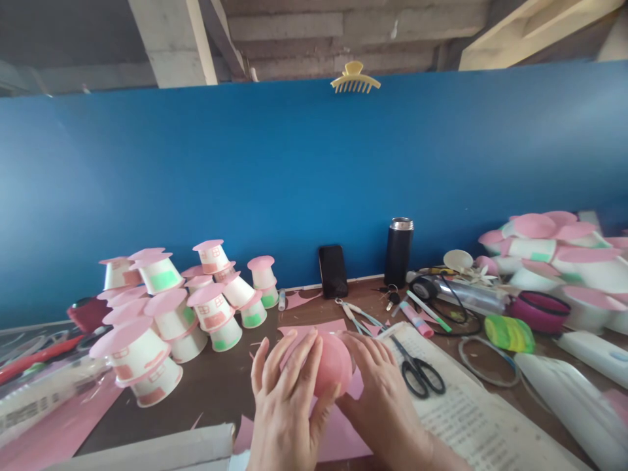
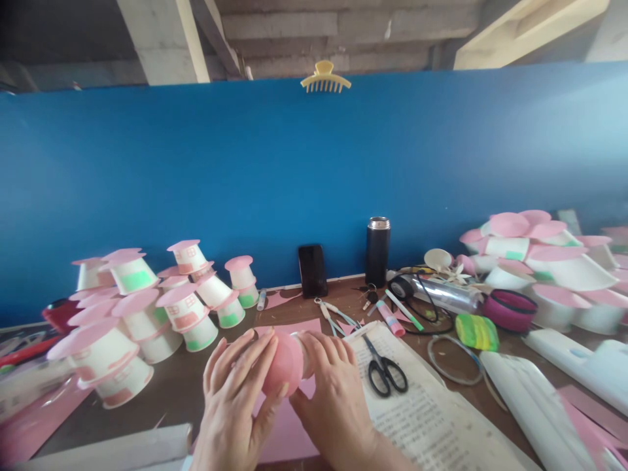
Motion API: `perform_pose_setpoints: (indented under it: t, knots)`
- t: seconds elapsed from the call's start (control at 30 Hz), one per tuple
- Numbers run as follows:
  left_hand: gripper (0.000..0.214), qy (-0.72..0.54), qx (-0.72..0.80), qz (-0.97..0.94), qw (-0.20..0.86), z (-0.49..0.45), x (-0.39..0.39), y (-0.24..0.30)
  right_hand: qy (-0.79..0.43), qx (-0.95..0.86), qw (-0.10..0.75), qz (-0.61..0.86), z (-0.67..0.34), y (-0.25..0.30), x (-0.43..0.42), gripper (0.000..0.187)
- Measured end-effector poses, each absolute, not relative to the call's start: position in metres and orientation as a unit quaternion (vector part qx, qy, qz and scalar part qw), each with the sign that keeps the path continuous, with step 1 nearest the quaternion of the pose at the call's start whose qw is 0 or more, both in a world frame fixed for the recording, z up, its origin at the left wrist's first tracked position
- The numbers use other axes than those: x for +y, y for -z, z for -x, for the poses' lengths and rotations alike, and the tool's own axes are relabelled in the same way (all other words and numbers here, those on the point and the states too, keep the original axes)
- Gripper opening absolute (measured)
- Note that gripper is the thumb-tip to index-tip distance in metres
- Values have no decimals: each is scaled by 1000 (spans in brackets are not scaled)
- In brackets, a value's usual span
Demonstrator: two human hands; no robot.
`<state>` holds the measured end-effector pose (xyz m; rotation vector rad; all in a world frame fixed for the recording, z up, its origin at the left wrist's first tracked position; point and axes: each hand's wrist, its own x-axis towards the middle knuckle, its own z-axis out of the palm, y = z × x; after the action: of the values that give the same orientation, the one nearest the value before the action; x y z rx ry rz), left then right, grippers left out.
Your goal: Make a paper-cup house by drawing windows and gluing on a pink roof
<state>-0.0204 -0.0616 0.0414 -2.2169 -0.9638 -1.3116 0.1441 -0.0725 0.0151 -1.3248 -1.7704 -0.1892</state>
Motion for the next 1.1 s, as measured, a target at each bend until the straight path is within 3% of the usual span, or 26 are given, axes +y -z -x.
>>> perform_pose_setpoints:
  t: [0.27,0.87,1.1]
  knots:
    - [54,421,-365,802,216,25,-63,-37,59,-702,433,563,-143,-14,-72,59]
    - [51,395,-357,819,216,23,-61,-34,49,-691,435,575,-142,-13,-72,51]
    - [55,397,-381,806,217,21,-66,-36,20,-678,409,610,-140,-22,-74,34]
